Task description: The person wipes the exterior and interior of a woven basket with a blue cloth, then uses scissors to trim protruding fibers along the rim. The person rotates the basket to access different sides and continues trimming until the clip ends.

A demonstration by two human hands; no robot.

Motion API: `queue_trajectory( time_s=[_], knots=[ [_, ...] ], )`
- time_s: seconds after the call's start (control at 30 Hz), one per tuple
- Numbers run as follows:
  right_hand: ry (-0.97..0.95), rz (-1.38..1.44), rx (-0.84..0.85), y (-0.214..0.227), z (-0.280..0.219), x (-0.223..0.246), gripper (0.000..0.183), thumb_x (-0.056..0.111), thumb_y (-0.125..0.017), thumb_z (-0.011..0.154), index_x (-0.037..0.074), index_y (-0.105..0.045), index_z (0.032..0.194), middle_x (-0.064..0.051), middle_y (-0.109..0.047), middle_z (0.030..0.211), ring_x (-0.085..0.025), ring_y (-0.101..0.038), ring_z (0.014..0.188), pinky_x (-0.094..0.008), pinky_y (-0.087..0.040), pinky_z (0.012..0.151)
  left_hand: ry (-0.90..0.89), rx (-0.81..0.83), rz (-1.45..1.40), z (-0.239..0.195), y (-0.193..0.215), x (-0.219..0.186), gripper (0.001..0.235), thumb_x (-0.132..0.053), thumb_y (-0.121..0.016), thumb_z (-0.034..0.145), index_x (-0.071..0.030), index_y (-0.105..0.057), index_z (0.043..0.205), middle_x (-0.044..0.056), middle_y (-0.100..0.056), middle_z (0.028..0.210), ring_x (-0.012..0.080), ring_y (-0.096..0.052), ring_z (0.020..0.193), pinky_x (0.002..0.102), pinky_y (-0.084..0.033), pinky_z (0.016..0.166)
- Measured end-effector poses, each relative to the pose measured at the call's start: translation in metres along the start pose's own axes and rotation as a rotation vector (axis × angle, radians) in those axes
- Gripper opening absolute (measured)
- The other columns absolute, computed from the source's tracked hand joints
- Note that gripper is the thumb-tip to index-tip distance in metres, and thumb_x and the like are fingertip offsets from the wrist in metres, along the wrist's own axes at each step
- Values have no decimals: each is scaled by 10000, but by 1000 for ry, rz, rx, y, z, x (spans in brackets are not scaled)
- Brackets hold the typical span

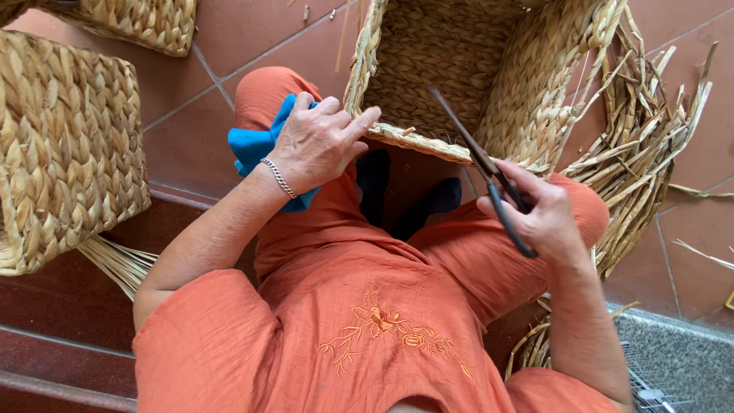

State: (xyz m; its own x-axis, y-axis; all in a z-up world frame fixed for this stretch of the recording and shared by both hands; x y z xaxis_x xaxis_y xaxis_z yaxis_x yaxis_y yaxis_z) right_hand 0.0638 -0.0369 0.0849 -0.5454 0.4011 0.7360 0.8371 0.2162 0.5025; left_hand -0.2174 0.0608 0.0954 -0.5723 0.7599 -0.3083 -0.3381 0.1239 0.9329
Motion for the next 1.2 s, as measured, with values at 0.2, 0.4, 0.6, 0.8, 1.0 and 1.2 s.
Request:
queue_trajectory(
  time_s=[0.2, 0.4, 0.6, 0.8, 1.0, 1.2],
  knots=[
    [40, -298, 215, 25, 4, 13, 728, 445, -820, 765, 85, -663, 1378, -64, -709, 874, -152, -643, 802, -304, -518, 742, -21, -46, -6, 7, -11, -9, 300, -254, -777, 888, -105, -701, 1138, -21, -649, 845, 194, -615, 902, 404, -403, 788],
    [-74, -405, 416, 5, 31, 17, 701, 521, -781, 765, 174, -664, 1364, -93, -748, 822, -184, -715, 776, -345, -539, 756, 15, -111, -58, 1, -7, -6, 275, -205, -762, 928, -83, -694, 1165, -15, -652, 886, 192, -600, 891, 393, -414, 820],
    [-131, -518, 510, -5, 58, 33, 722, 560, -795, 743, 246, -660, 1379, -109, -760, 772, -234, -746, 743, -400, -560, 727, 184, -160, -97, -4, 4, 17, 288, -151, -757, 956, -44, -703, 1218, 21, -630, 863, 219, -591, 862, 393, -434, 836],
    [37, -531, 455, -13, 56, 49, 626, 509, -793, 778, 179, -694, 1301, -216, -712, 789, -349, -710, 723, -447, -548, 669, 209, -183, -166, -3, 7, 26, 188, -121, -761, 945, -88, -720, 1125, 16, -641, 863, 227, -594, 860, 397, -435, 828],
    [149, -443, 449, -16, 44, 48, 561, 411, -791, 826, 138, -698, 1308, -217, -734, 823, -369, -716, 707, -441, -538, 638, 186, -69, -172, 5, 1, 26, 184, -179, -748, 970, -111, -741, 1142, 10, -636, 779, 213, -594, 797, 391, -414, 740],
    [269, -447, 310, -2, 37, 60, 630, 366, -813, 774, 84, -668, 1318, -188, -754, 971, -345, -743, 842, -421, -566, 706, 217, 132, -201, 21, -30, 30, 103, -208, -693, 941, -118, -704, 892, 69, -677, 670, 264, -657, 684, 439, -474, 663]
  ],
)
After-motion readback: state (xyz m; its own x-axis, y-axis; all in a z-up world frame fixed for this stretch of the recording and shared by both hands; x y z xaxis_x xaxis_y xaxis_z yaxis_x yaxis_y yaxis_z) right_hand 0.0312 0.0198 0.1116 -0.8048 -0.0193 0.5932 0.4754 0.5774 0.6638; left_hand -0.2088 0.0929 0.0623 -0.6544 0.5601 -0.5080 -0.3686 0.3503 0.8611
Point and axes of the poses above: each hand's wrist, its own z-axis towards the middle knuckle, its own y-axis out of the back of the hand, x = y × z, the point moved 10 cm from there along z, towards the middle knuckle
